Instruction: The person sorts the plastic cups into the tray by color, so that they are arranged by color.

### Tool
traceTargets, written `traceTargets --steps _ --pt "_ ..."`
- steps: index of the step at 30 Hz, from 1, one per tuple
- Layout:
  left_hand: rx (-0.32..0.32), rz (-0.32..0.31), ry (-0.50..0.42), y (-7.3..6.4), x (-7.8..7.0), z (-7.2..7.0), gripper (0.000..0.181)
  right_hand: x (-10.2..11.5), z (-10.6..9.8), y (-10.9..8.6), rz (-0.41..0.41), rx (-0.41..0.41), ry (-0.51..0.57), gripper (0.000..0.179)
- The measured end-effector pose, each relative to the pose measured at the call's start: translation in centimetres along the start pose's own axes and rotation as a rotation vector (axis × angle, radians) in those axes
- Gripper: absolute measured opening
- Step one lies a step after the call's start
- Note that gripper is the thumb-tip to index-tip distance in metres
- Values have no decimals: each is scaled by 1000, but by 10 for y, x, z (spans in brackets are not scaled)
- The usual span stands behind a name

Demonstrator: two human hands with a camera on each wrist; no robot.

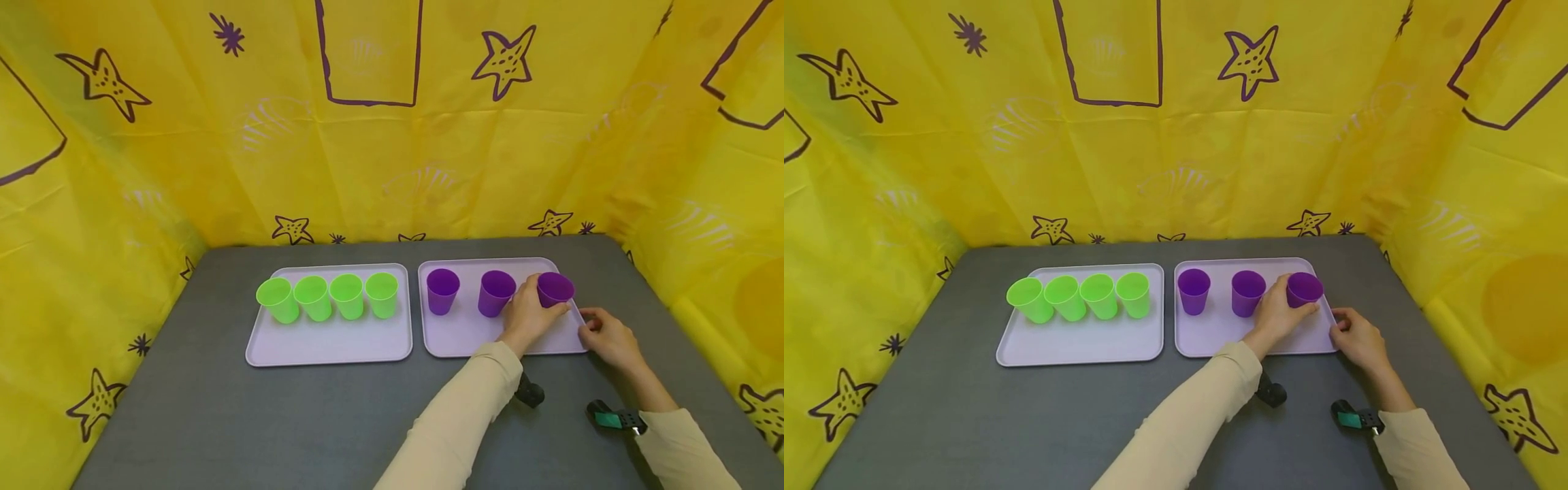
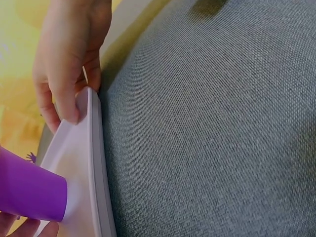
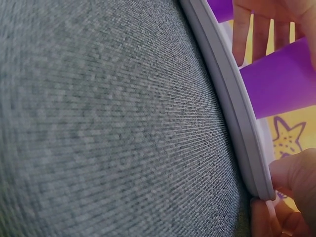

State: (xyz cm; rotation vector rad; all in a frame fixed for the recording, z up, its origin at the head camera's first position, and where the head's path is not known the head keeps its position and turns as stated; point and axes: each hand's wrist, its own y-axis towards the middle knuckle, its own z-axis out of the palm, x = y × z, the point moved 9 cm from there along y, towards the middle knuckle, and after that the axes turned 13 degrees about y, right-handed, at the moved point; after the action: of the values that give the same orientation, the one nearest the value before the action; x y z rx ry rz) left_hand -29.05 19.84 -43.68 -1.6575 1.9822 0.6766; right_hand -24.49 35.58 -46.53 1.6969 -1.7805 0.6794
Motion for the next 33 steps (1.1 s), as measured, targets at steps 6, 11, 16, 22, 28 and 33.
traceTargets --steps 6,11,16,22,28,33 --pt "17 -2 8 -1 3 -1 71 1 -1 1 -14 -14 -6 39" --pt "13 -7 2 -7 7 1 76 2 -2 2 -32 -29 -10 38" --pt "18 -14 -26 -16 12 1 77 3 -3 3 -47 -41 -15 37" --pt "40 16 -44 -28 13 -2 76 5 -4 2 -50 -50 -19 36" --pt "65 125 -24 -43 9 -4 74 2 -4 2 -39 -49 -25 36" --pt "91 253 62 -58 3 -6 74 1 -4 2 -35 -36 -17 37"
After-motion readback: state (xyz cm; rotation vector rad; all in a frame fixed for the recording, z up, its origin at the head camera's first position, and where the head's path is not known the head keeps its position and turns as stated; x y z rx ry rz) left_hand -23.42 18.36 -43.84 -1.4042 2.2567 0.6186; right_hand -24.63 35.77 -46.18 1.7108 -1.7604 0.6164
